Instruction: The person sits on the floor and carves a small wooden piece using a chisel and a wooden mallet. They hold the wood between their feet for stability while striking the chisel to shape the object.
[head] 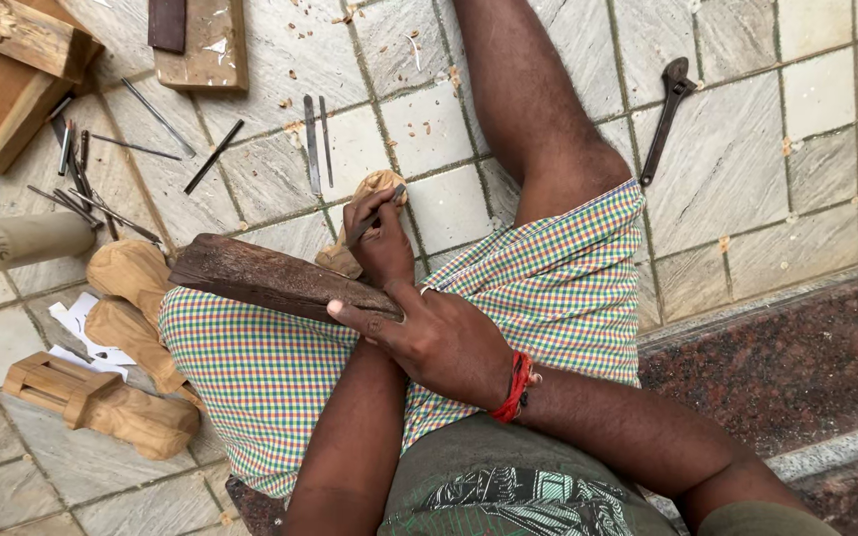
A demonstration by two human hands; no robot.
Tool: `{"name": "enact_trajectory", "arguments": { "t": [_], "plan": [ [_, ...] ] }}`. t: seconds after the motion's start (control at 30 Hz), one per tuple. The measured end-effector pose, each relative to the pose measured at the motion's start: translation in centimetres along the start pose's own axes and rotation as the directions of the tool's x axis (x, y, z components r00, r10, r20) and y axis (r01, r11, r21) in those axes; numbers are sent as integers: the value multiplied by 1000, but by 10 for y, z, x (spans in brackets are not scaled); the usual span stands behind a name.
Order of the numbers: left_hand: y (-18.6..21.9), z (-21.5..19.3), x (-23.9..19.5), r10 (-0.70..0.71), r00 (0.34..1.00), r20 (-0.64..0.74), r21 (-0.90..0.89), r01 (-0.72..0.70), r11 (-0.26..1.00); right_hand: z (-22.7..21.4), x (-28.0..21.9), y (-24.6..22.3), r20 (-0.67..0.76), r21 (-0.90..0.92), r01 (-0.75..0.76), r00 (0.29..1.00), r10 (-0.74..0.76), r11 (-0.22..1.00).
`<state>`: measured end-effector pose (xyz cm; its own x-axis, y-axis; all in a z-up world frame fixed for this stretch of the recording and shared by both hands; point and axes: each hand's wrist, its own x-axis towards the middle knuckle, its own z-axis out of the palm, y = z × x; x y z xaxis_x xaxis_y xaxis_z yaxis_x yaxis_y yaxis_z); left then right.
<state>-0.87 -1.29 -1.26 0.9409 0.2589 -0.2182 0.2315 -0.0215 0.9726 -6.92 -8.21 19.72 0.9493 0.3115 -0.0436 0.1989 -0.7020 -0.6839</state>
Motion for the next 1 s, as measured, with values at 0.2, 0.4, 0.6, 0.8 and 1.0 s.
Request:
{"name": "enact_trajectory", "arguments": {
  "t": [0.2, 0.4, 0.6, 0.8, 1.0],
  "plan": [
    [3, -1, -5, 114, 993, -9, 54, -114, 992, -2, -15, -3, -77, 4, 33, 997, -32, 999],
    [3, 1, -8, 147, 989, 33, 152, -151, 977, 12, -15, 19, -122, -141, 76, 988, -93, 987],
    [-4, 0, -7, 411, 906, 103, 240, -423, 873, 24, -19, 36, -112, -199, -9, 994, -14, 980],
    [-11, 4, -2, 269, 961, 56, 152, -275, 949, 23, -19, 37, -89, -239, 31, 995, -54, 971],
    [-2, 5, -4, 227, 972, 55, 193, -233, 953, 12, -15, 31, -120, -167, 19, 992, -39, 986]
  ]
}}
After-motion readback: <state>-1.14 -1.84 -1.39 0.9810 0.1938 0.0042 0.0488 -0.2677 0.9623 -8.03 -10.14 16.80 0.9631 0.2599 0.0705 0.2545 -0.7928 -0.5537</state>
